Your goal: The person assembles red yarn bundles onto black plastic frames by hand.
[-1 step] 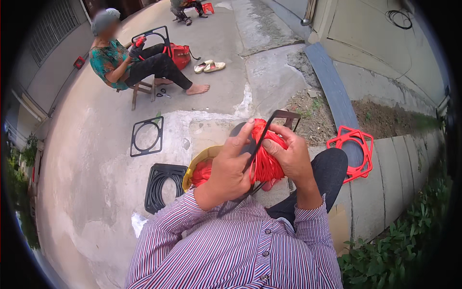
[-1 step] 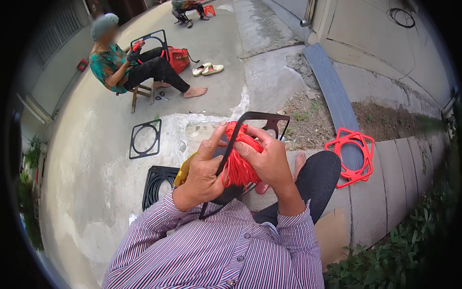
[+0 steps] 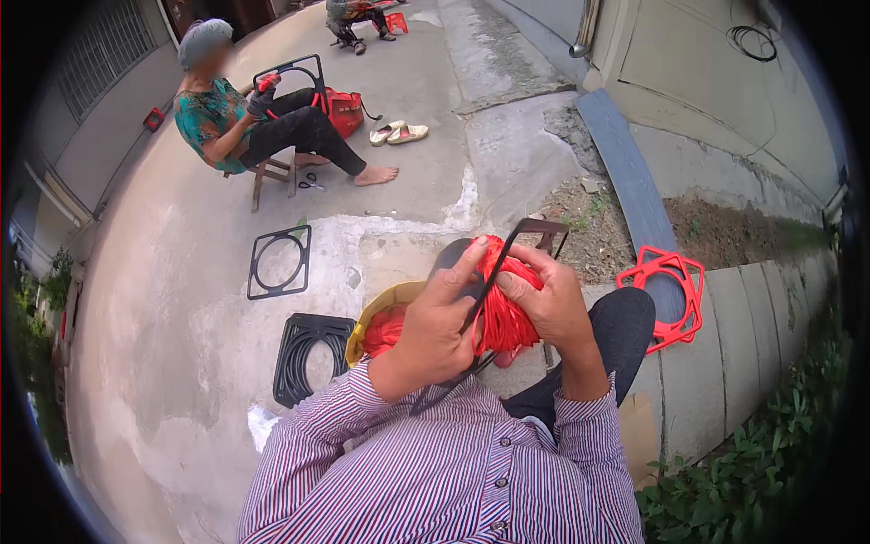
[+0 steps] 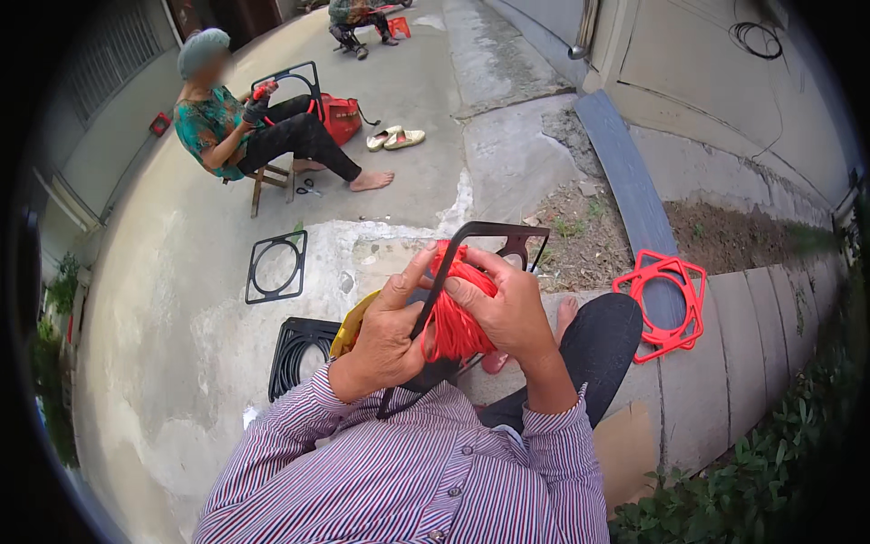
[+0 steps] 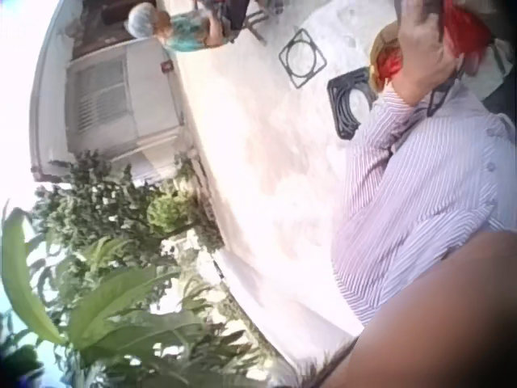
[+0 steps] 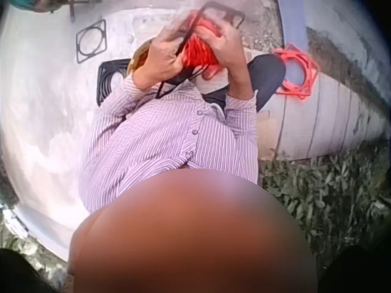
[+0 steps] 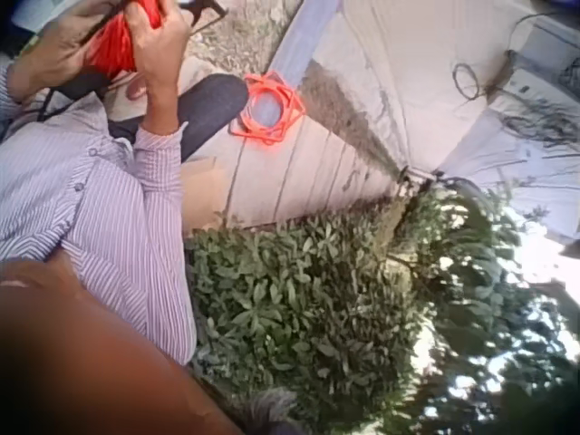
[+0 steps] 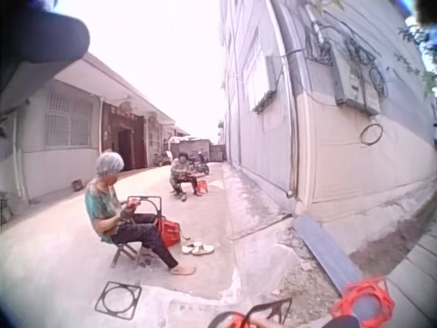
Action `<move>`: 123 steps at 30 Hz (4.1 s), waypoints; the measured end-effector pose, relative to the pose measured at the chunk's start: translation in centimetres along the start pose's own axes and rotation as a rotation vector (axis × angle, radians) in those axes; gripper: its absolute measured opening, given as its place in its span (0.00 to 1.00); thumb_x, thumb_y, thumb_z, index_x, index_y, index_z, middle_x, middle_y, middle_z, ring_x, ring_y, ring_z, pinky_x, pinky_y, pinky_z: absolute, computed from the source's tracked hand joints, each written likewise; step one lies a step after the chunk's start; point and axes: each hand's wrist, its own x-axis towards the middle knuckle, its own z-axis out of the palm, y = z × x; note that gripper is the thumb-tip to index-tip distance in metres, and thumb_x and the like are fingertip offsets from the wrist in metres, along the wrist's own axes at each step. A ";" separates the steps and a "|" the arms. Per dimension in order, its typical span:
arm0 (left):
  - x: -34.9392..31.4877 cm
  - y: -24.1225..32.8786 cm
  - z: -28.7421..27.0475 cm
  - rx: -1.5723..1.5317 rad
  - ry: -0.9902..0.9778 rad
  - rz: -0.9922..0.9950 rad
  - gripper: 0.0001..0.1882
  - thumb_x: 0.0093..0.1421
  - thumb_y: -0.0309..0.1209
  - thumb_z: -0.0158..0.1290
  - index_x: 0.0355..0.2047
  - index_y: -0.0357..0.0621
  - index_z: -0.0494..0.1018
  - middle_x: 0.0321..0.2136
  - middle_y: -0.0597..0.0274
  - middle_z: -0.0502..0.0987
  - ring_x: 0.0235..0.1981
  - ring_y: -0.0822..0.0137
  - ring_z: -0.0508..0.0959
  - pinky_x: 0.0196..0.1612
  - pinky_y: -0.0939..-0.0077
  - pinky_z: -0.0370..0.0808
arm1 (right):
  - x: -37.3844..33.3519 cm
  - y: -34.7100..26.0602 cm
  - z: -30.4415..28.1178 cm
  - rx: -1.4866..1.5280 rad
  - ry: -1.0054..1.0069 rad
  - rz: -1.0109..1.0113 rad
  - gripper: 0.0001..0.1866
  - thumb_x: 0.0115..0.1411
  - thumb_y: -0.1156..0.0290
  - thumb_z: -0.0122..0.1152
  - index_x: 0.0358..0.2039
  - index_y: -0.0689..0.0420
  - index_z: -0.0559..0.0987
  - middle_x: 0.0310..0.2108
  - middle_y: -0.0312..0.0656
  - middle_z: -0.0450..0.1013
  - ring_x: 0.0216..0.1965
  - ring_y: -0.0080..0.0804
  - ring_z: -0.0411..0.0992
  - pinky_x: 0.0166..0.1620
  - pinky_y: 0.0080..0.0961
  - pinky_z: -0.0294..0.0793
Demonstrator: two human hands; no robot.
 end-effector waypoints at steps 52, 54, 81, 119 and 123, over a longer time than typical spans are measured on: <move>-3.5 -3.3 -3.3 -0.847 0.139 -0.672 0.07 0.63 0.25 0.51 0.39 0.35 0.69 0.23 0.64 0.75 0.25 0.77 0.76 0.26 0.83 0.74 | -8.5 1.4 -9.1 1.101 -0.206 -0.219 0.25 0.65 0.48 0.47 0.49 0.56 0.62 0.28 0.39 0.71 0.30 0.35 0.72 0.41 0.39 0.70; -3.5 -3.2 -3.3 -0.749 0.117 -0.699 0.08 0.62 0.26 0.51 0.40 0.33 0.70 0.25 0.58 0.76 0.24 0.73 0.76 0.28 0.80 0.75 | -8.4 2.3 -9.1 1.210 -0.079 -0.152 0.26 0.66 0.49 0.46 0.51 0.58 0.63 0.30 0.42 0.72 0.33 0.36 0.73 0.41 0.38 0.71; -0.5 -1.4 -2.0 -0.597 -0.081 -0.120 0.20 0.51 0.27 0.61 0.45 0.37 0.76 0.64 0.50 0.59 0.63 0.55 0.62 0.63 0.65 0.59 | -0.6 5.7 2.2 1.457 -0.136 0.491 0.18 0.62 0.64 0.53 0.44 0.68 0.74 0.44 0.49 0.76 0.45 0.39 0.75 0.52 0.36 0.74; -1.7 -2.5 -2.8 -0.799 -0.054 -0.585 0.14 0.61 0.23 0.51 0.47 0.37 0.65 0.25 0.59 0.75 0.27 0.71 0.79 0.30 0.80 0.77 | -7.8 0.8 -7.4 1.291 -0.188 -0.257 0.20 0.65 0.49 0.49 0.37 0.53 0.61 0.17 0.32 0.67 0.15 0.21 0.66 0.27 0.23 0.65; -2.0 -3.3 -2.4 -0.797 -0.030 -0.575 0.11 0.61 0.24 0.52 0.43 0.38 0.65 0.24 0.60 0.75 0.27 0.71 0.79 0.30 0.80 0.77 | -7.7 1.9 -6.6 1.303 -0.207 -0.224 0.20 0.65 0.50 0.50 0.39 0.55 0.62 0.18 0.33 0.67 0.15 0.21 0.64 0.27 0.23 0.63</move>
